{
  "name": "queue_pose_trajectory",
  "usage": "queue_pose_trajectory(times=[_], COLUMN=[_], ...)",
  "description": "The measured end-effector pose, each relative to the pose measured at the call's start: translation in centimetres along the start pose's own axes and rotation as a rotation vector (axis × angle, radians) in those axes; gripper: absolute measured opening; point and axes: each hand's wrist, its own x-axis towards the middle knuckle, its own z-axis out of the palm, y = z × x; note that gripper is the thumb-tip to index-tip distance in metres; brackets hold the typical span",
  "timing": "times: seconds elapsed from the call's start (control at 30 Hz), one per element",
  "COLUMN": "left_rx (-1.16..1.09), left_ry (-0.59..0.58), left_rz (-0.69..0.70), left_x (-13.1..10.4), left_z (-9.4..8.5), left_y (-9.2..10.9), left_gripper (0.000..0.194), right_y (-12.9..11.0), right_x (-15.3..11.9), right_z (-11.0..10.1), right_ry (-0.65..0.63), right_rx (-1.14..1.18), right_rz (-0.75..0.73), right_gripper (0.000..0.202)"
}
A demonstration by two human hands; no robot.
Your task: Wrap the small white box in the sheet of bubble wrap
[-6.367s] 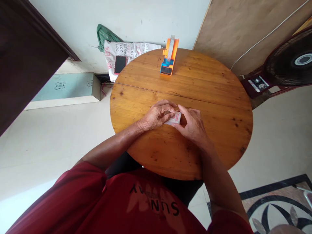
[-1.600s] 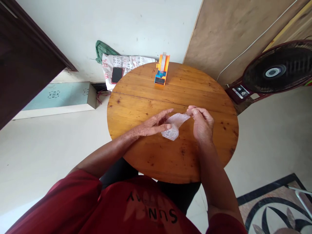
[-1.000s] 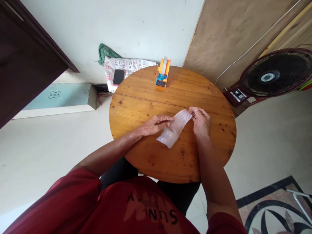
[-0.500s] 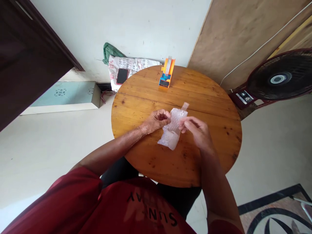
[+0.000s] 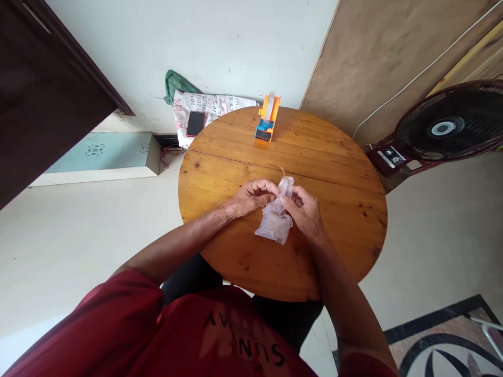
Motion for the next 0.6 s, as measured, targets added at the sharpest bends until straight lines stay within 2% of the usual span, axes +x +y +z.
queue_pose_trajectory(times=[0.1,0.3,0.5,0.6], left_rx=[0.008,0.018,0.055,0.194], left_ry=[0.081,0.364,0.422,0.48], left_rz=[0.003,0.039,0.037,0.12], left_x=[0.2,0.8,1.2,1.1], left_z=[-0.3,-1.0,-1.5,-1.5], left_y=[0.1,0.1,-0.4,-0.3], left_gripper=[0.036,0.027,0.019,0.017], right_y=[0.4,1.9,3.4,3.6], right_x=[0.1,1.1,2.5,2.7], right_z=[-0.4,-2.0,-1.7,-1.5], right_ry=[0.048,0.276,0.304,0.282], right_rx=[0.008,0.237,0.392,0.382], right_rz=[-0.021,0.04,0.175,0.179], right_gripper=[0.02,0.02,0.03,0.034])
